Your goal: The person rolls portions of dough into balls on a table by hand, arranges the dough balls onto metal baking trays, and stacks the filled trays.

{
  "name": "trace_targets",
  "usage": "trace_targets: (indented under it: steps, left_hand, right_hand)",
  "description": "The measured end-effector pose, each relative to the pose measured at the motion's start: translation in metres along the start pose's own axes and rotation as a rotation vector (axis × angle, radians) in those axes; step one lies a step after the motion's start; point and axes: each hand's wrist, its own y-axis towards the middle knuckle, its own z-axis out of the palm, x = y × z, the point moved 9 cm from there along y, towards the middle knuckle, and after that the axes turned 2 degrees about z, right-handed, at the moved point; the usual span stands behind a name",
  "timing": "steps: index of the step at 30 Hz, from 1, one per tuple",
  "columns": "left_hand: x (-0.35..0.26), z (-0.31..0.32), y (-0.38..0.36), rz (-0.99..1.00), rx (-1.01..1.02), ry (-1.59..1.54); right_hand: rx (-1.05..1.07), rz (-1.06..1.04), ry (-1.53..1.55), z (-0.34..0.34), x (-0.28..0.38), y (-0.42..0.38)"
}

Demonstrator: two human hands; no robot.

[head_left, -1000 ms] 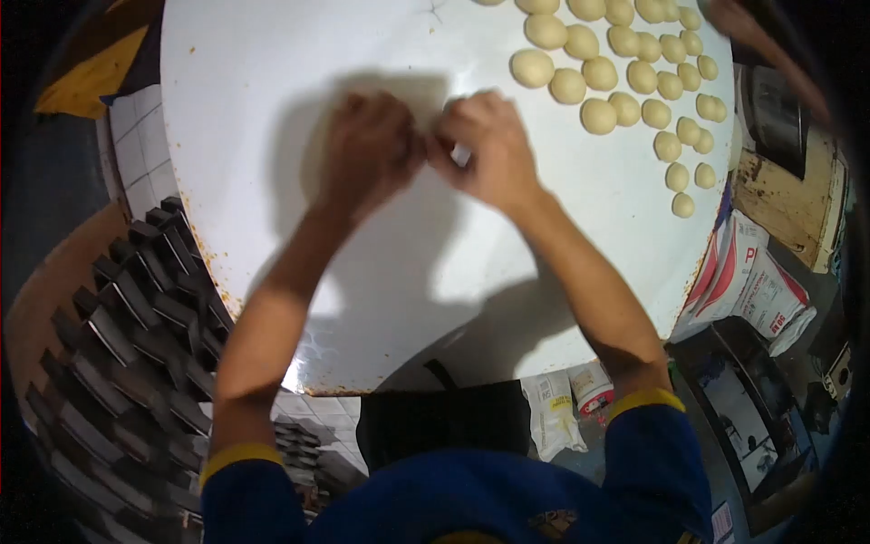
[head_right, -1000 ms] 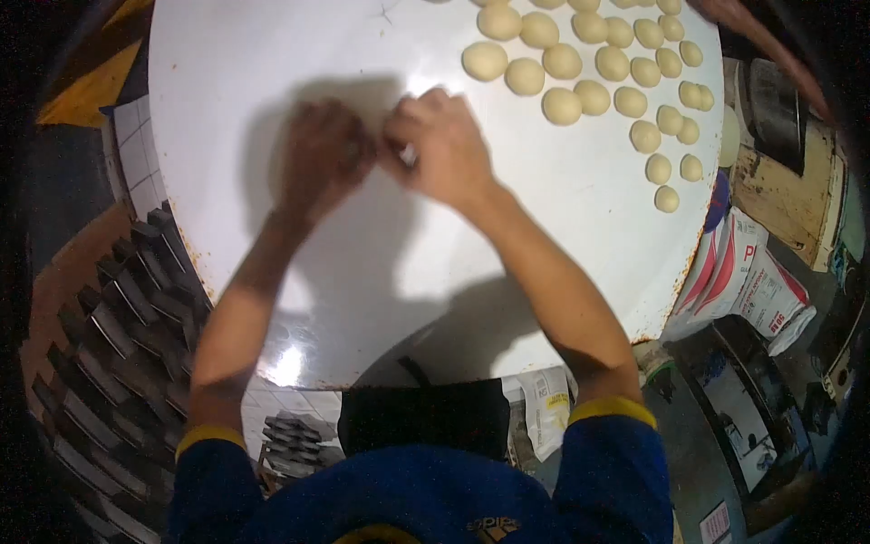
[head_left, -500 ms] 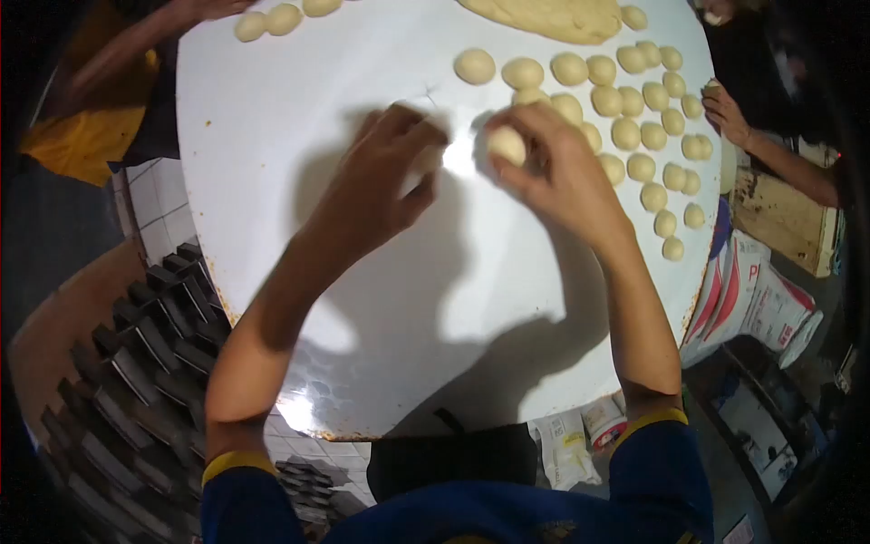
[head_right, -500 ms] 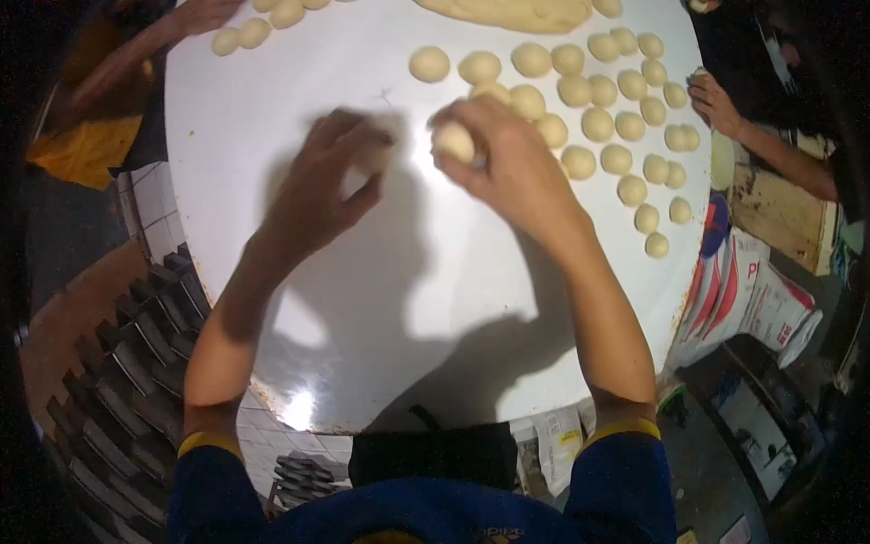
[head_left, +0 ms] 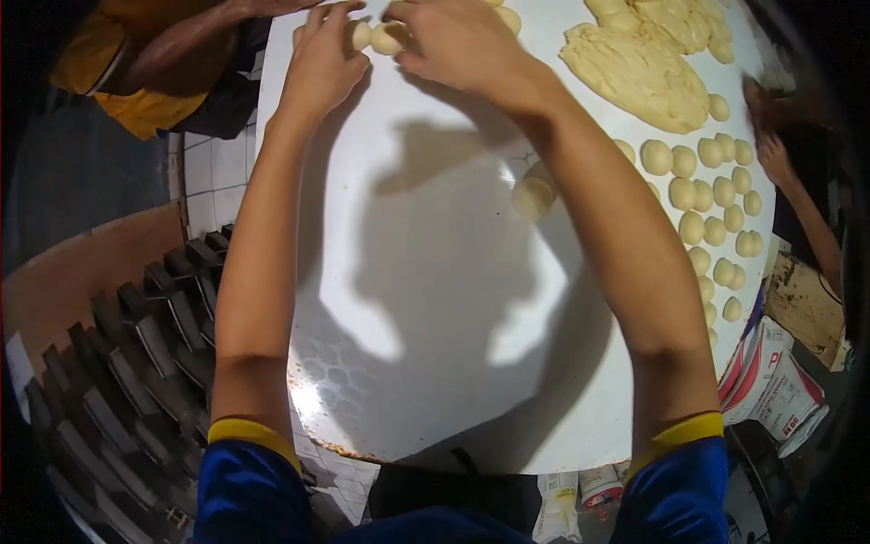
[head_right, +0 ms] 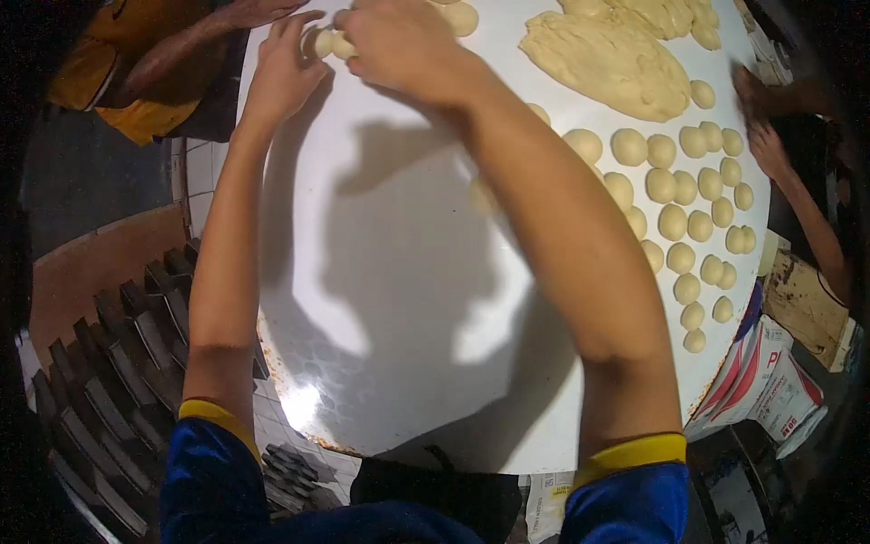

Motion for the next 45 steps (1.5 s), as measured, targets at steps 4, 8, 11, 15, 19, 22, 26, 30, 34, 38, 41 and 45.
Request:
trace_targets:
  steps: [4, 8, 11, 15, 19, 22, 26, 30, 34, 38, 41, 45]
  left_hand:
    - [-0.008, -0.009, 0.014, 0.046, 0.081, -0.116]
    - [-0.022, -0.044, -0.038, 0.022, -0.044, -0.188]
    - [-0.099, -0.073, -0.149, -0.057, 0.143, -0.453]
    - [-0.176, -0.039, -0.289, -0.116, 0.401, -0.529]
    - [-0.232, -0.002, -0.290, 0.083, 0.370, -0.299]
    - [-0.265, 0.017, -0.315, 0.196, 0.364, -0.427]
    - [-0.217, -0.004, -0.353, 0.242, 0.267, -0.255]
    - [-0.235, 0.022, -0.279, 0.146, 0.251, -0.147]
    - [-0.246, 0.002, -0.329, 0.205, 0.233, -0.360]
    - [-0.207, -0.001, -0.294, 0.143, 0.184, -0.160]
    - [-0.260, 0.034, -0.301, 0.255, 0.312, -0.124]
    - [-0.216, 0.004, -0.342, 0.238, 0.238, -0.230]
  right_hand:
    - [0.109, 0.058, -0.179, 0.074, -0.009, 0.058]
    - [0.041, 0.083, 0.094, 0.022, 0.023, -0.014]
    - [-0.084, 0.030, 0.210, -0.027, 0.066, -0.164]
    - [0.183, 0.459, 0.316, -0.028, 0.061, -0.377]
    - [-0.002, 0.370, 0.078, -0.022, 0.064, -0.391]
    - [-0.046, 0.285, 0.081, 0.008, 0.086, -0.397]
    - [0.049, -0.008, 0.210, 0.001, 0.081, -0.454]
    - [-0.092, 0.203, -0.013, -0.001, 0.054, -0.375]
    - [-0.085, 0.222, 0.238, 0.007, 0.080, -0.417]
    - [-0.049, 0.141, -0.072, -0.011, 0.046, -0.404]
    - [-0.100, 0.194, 0.052, 0.021, 0.072, -0.379]
    - [-0.016, 0.114, 0.131, 0.000, 0.068, -0.437]
